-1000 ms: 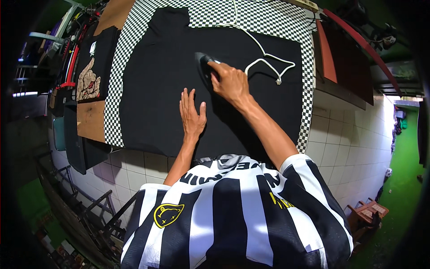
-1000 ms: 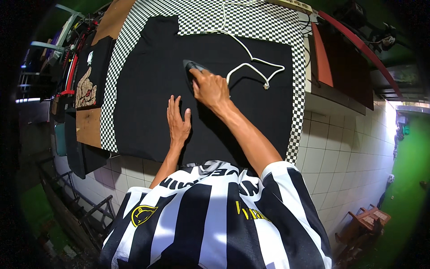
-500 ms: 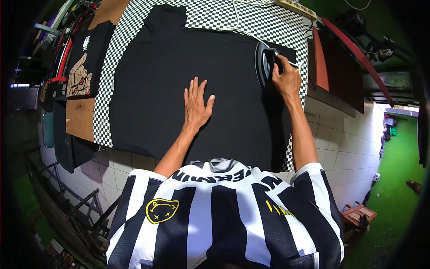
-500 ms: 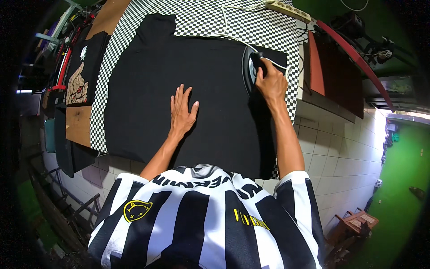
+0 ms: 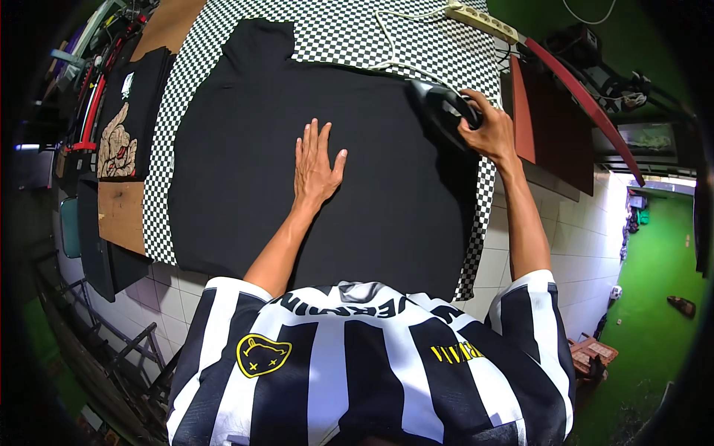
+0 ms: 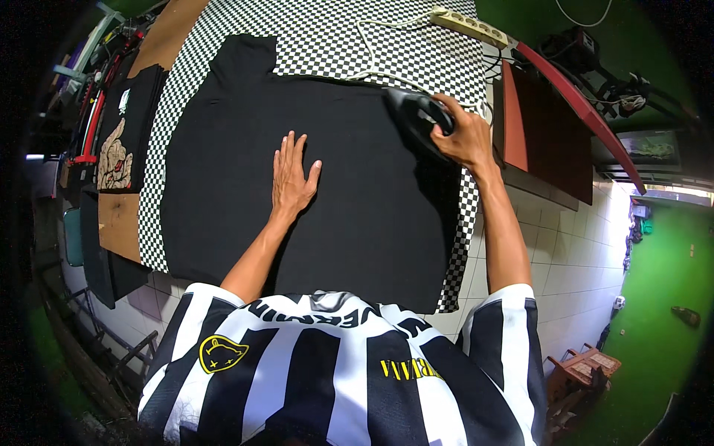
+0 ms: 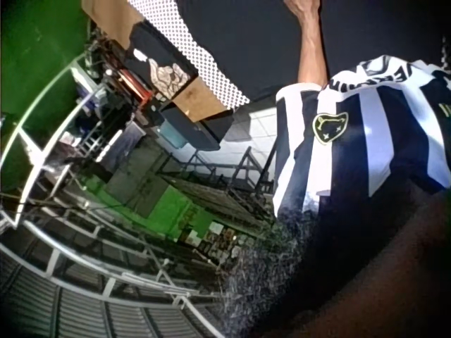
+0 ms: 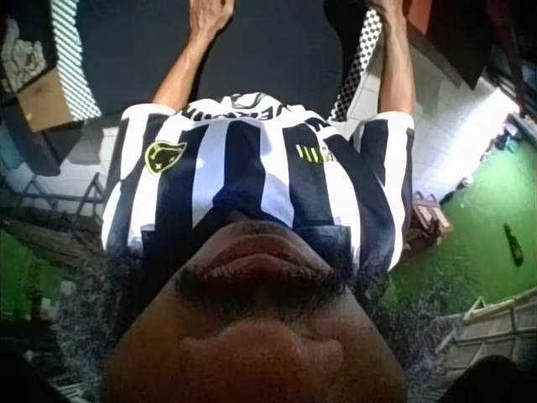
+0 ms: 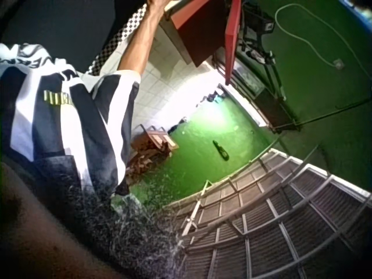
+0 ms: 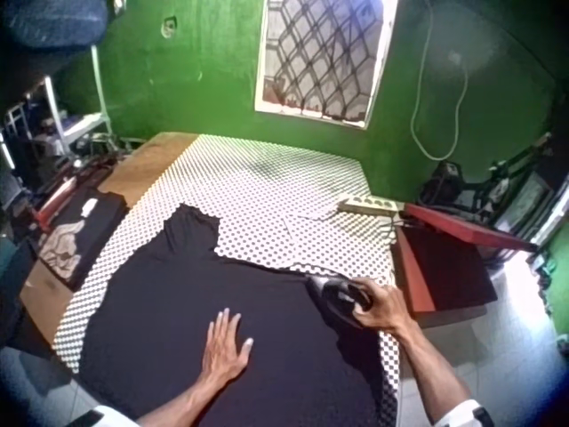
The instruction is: Ironing and folding a black garment on a checkered work table.
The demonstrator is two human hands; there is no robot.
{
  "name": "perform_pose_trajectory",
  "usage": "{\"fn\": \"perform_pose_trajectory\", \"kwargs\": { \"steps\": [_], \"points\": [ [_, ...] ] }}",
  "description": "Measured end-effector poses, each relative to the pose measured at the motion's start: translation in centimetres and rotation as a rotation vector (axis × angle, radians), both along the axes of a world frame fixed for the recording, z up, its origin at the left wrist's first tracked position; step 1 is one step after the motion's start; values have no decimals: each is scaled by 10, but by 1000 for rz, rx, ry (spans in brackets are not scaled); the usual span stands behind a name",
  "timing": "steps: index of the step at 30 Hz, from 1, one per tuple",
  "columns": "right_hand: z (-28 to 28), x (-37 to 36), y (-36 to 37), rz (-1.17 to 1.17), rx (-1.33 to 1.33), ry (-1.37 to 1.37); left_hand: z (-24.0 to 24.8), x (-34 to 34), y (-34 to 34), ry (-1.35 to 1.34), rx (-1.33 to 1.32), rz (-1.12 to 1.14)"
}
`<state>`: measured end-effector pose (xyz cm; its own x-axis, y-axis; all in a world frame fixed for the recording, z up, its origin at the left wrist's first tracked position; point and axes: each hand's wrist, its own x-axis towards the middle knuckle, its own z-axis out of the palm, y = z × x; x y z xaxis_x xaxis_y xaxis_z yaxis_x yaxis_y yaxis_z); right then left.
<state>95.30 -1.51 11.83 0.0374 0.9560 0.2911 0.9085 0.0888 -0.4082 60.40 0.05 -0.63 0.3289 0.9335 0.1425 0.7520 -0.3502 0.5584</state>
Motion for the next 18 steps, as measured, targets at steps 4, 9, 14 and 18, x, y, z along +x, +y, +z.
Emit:
{"fn": "perform_pose_trajectory", "kwargs": {
  "steps": [4,9,14,18],
  "points": [
    [1,-35,32,258,-129,20,6,0,4,-28,16,15],
    [-26,-69,61,453,-138,-42,2,1,3,-10,-39,20],
    [-30,-55,69,281,-78,-94,0,2,1,-9,-38,6],
    [-32,-5,64,119,-148,-131,-4,13,3,16,-1,-7]
  ]
}}
